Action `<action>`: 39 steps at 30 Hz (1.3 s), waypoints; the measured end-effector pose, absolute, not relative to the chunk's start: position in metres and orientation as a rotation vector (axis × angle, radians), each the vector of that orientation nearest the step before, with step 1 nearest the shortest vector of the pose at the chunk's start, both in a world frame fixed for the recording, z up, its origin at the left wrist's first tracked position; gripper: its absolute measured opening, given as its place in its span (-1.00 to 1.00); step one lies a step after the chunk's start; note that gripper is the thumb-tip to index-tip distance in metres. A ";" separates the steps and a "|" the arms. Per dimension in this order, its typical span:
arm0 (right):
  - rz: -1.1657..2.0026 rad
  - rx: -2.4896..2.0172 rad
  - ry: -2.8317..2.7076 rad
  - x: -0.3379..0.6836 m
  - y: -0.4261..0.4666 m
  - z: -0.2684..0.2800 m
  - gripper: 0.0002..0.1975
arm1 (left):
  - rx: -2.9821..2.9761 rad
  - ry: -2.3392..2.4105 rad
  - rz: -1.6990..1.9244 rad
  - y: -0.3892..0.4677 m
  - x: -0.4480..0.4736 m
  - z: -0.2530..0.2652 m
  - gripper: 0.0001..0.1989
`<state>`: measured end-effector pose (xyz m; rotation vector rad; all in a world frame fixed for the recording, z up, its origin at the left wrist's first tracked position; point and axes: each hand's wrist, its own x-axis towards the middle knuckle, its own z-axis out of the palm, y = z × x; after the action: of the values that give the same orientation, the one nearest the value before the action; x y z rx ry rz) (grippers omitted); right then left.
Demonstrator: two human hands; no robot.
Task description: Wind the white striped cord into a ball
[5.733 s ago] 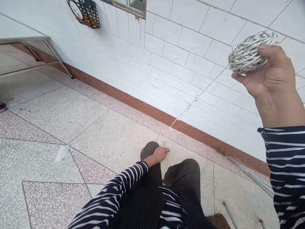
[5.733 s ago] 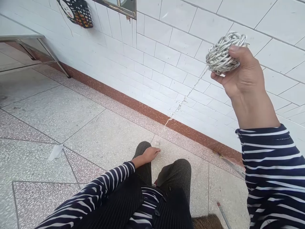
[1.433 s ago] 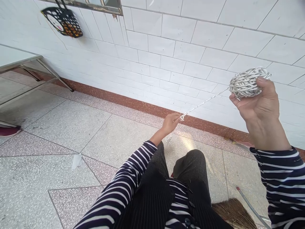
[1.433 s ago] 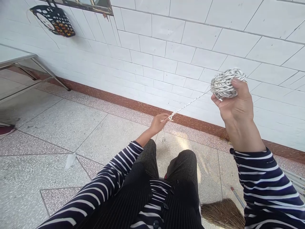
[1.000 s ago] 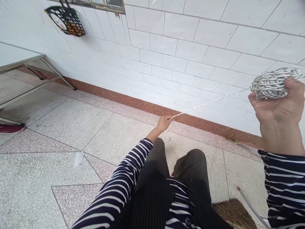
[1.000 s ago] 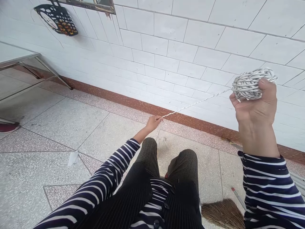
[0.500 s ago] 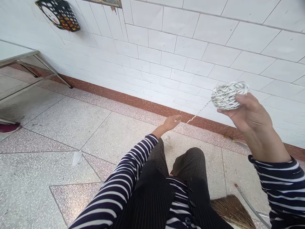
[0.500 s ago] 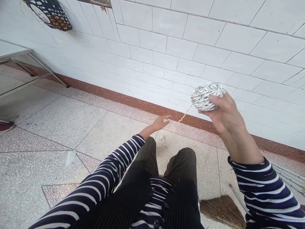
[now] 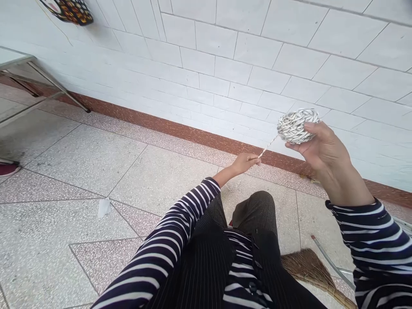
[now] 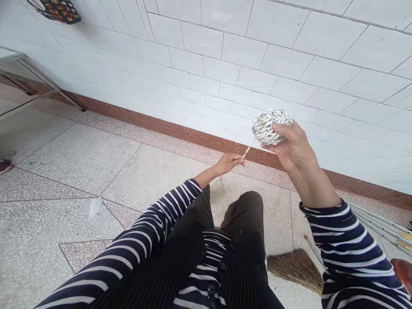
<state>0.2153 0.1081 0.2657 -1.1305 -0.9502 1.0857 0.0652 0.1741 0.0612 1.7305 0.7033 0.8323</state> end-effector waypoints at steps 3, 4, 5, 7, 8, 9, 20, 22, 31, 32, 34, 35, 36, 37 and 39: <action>1.015 -1.117 -0.868 0.225 0.106 0.266 -0.69 | 1.794 0.811 0.701 0.179 0.052 0.043 -0.69; 0.995 -1.106 -0.848 0.227 0.104 0.266 -0.70 | 1.828 0.838 0.657 0.182 0.047 0.038 -0.69; 0.973 -1.090 -0.832 0.229 0.101 0.265 -0.71 | 1.863 0.864 0.627 0.185 0.042 0.034 -0.69; 0.927 -1.045 -0.811 0.232 0.093 0.264 -0.75 | 1.929 0.916 0.607 0.191 0.031 0.028 -0.69; 0.916 -1.026 -0.809 0.232 0.088 0.264 -0.76 | 1.957 0.945 0.612 0.194 0.026 0.026 -0.70; 0.915 -1.013 -0.814 0.233 0.082 0.263 -0.77 | 1.981 0.974 0.622 0.198 0.022 0.024 -0.71; 0.947 -0.862 -0.771 0.225 0.011 0.242 -0.68 | 2.182 1.302 0.188 0.221 0.005 -0.004 -0.63; 0.997 -0.856 -0.740 0.228 0.000 0.234 -0.61 | 2.163 1.328 0.134 0.221 0.001 -0.014 -0.62; 0.933 -0.808 -0.606 0.240 -0.038 0.223 -0.57 | 2.043 1.388 0.131 0.231 -0.010 -0.039 -0.65; 0.946 -0.829 -0.595 0.238 -0.038 0.222 -0.52 | 2.025 1.390 0.153 0.233 -0.006 -0.039 -0.62; 0.954 -0.874 -0.560 0.234 -0.036 0.219 -0.49 | 1.986 1.383 0.198 0.235 0.000 -0.040 -0.60; 0.939 -0.884 -0.548 0.233 -0.036 0.219 -0.50 | 1.965 1.377 0.221 0.235 0.002 -0.041 -0.60; 0.912 -0.885 -0.553 0.233 -0.036 0.219 -0.50 | 1.940 1.370 0.244 0.234 0.004 -0.042 -0.60; 0.873 -0.882 -0.569 0.235 -0.037 0.221 -0.49 | 1.913 1.365 0.269 0.233 0.004 -0.044 -0.62; 0.799 -0.898 -0.614 0.239 -0.042 0.225 -0.48 | 1.848 1.362 0.321 0.230 0.004 -0.048 -0.65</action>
<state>0.2394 -0.0415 0.2250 -0.8984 -0.6144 0.7986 0.0039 0.2302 -0.0481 1.8480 1.3625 0.3207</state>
